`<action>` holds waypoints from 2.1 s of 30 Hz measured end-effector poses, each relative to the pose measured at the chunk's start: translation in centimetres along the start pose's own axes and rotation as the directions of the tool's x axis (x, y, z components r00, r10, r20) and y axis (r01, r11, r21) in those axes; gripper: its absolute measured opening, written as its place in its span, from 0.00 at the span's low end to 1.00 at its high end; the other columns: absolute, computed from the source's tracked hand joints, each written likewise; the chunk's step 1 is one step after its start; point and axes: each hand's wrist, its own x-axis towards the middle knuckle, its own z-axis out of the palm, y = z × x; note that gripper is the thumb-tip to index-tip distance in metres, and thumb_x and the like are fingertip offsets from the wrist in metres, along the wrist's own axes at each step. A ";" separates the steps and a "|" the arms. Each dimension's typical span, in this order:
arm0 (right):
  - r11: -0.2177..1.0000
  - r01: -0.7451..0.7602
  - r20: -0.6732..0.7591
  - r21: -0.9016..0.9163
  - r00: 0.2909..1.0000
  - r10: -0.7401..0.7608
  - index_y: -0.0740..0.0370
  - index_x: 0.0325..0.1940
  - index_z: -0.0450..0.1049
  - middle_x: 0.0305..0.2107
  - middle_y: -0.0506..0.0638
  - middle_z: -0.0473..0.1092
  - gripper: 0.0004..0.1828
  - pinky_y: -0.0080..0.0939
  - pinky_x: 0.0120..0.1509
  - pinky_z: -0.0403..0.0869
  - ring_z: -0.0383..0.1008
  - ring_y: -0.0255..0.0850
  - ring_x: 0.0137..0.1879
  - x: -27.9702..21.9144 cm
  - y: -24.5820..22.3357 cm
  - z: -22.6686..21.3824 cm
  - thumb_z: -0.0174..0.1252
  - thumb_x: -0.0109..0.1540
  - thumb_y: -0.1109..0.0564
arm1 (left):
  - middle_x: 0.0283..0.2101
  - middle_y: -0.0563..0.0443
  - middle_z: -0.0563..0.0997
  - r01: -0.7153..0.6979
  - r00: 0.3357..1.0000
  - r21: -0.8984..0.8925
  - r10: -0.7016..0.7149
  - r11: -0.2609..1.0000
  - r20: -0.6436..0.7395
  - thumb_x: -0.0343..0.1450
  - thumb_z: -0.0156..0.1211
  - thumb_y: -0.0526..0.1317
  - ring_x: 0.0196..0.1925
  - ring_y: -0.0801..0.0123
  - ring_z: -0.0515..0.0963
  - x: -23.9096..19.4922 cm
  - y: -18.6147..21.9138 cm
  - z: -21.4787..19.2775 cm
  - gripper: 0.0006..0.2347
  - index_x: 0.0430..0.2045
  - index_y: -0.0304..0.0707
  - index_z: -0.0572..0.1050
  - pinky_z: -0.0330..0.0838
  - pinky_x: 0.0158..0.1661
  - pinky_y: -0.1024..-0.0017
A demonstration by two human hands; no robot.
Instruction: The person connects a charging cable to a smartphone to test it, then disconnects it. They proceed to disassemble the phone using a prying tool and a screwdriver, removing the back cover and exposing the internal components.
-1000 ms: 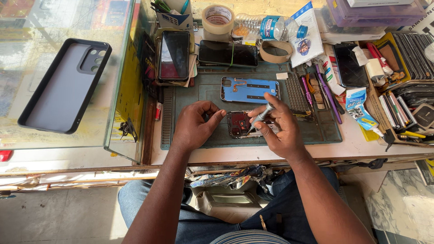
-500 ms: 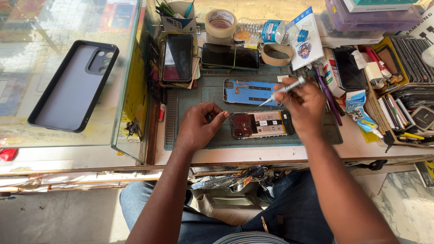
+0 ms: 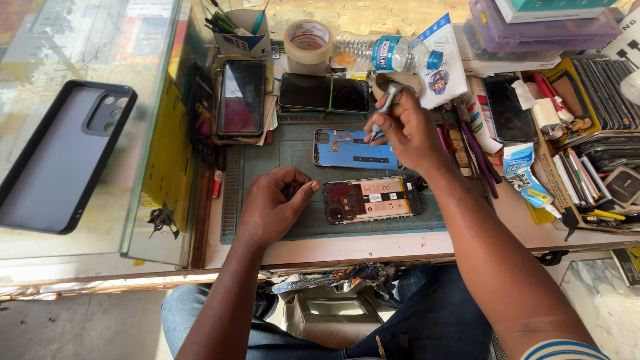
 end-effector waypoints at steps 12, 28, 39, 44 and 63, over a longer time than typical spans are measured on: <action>0.980 -0.036 -0.017 -0.195 0.999 0.033 0.61 0.58 0.55 0.32 0.54 0.75 0.14 0.38 0.37 0.85 0.85 0.41 0.38 -0.7 -0.8 1.1 0.42 0.75 0.50 | 0.22 0.51 0.75 -0.591 0.772 0.225 0.624 0.774 -0.120 0.64 0.73 0.39 0.24 0.63 0.73 -12.1 -1.9 5.6 0.08 0.20 0.42 0.76 0.64 0.26 0.62; 0.989 0.119 -0.105 -0.084 0.986 -0.128 0.64 0.58 0.57 0.36 0.54 0.69 0.13 0.40 0.50 0.80 0.75 0.39 0.41 -3.0 -0.3 0.9 0.44 0.78 0.50 | 0.53 0.35 0.79 -0.093 0.363 0.458 -0.398 0.884 0.843 0.72 0.61 0.52 0.56 0.47 0.79 -19.0 -20.9 21.0 0.19 0.49 0.37 0.78 0.71 0.57 0.50; 0.979 0.044 -0.192 -0.200 0.978 -0.083 0.64 0.54 0.59 0.36 0.56 0.74 0.11 0.38 0.44 0.78 0.79 0.39 0.40 -3.3 -1.9 2.2 0.46 0.74 0.54 | 0.54 0.38 0.80 -0.107 0.119 0.457 -0.445 0.883 0.887 0.72 0.59 0.51 0.57 0.48 0.79 -14.6 -21.6 17.4 0.19 0.52 0.41 0.77 0.72 0.56 0.50; 0.954 0.084 -0.058 -0.287 0.993 -0.105 0.65 0.53 0.62 0.36 0.57 0.75 0.10 0.40 0.46 0.82 0.83 0.41 0.44 -4.4 -0.8 1.5 0.50 0.73 0.56 | 0.55 0.40 0.81 -0.146 0.139 0.435 -0.417 0.888 0.898 0.71 0.58 0.50 0.58 0.49 0.79 -17.2 -24.5 20.8 0.19 0.54 0.43 0.76 0.72 0.55 0.50; 0.978 0.194 -0.096 -0.082 0.975 -0.202 0.65 0.54 0.68 0.38 0.50 0.77 0.15 0.35 0.52 0.82 0.82 0.36 0.48 -2.6 -3.2 0.8 0.64 0.67 0.64 | 0.27 0.56 0.88 -0.374 0.877 0.212 0.270 0.903 0.396 0.63 0.74 0.41 0.24 0.71 0.86 0.2 5.6 -5.3 0.03 0.22 0.46 0.85 0.78 0.27 0.70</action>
